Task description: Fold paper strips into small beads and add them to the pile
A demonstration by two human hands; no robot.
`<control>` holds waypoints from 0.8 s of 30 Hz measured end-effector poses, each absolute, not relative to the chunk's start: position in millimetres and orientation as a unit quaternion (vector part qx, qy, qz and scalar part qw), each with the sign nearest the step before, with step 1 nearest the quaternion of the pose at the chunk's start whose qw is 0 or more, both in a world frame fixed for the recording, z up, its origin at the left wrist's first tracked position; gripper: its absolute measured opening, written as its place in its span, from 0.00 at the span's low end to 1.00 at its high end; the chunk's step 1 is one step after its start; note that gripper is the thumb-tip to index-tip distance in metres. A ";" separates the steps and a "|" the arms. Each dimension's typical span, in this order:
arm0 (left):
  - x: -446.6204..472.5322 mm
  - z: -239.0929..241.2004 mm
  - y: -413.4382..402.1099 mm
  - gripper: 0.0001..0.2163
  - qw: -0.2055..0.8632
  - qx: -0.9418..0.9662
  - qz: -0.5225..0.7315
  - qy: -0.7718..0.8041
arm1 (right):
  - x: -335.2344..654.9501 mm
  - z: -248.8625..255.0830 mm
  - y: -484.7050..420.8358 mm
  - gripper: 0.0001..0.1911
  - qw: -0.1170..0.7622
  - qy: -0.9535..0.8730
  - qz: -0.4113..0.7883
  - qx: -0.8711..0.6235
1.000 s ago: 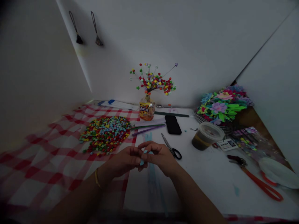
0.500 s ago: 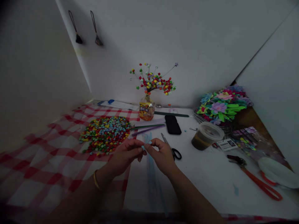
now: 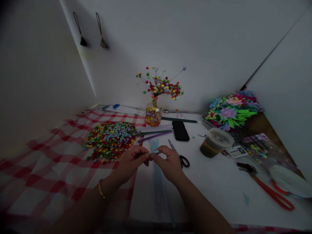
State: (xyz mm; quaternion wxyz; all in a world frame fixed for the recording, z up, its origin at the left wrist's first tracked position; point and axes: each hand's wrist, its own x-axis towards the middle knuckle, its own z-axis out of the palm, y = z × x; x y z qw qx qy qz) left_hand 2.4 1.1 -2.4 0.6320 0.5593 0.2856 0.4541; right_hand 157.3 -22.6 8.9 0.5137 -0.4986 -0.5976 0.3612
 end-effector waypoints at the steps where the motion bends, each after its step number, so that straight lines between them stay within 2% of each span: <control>1: 2.2 -2.7 0.9 0.07 0.629 0.568 0.448 0.284 | 157.0 8.4 -22.7 0.06 0.523 -0.583 0.384 -0.488; 7: 2.5 -2.8 -1.9 0.09 0.626 0.583 0.444 0.266 | 157.0 5.7 -22.2 0.03 0.543 -0.479 0.534 -0.437; 9: 3.0 -2.0 -2.2 0.07 0.642 0.555 0.466 0.253 | 156.9 5.8 -21.8 0.03 0.545 -0.482 0.530 -0.436; 12: 3.0 -1.5 -1.5 0.10 0.659 0.529 0.478 0.242 | 155.8 6.4 -21.5 0.03 0.547 -0.489 0.507 -0.452; 14: 2.8 -2.2 -0.8 0.08 0.658 0.526 0.480 0.243 | 154.7 6.7 -21.6 0.03 0.548 -0.485 0.507 -0.456; 24: 3.7 -7.2 0.5 0.05 0.674 0.494 0.501 0.224 | 150.0 10.5 -23.5 0.03 0.545 -0.455 0.581 -0.397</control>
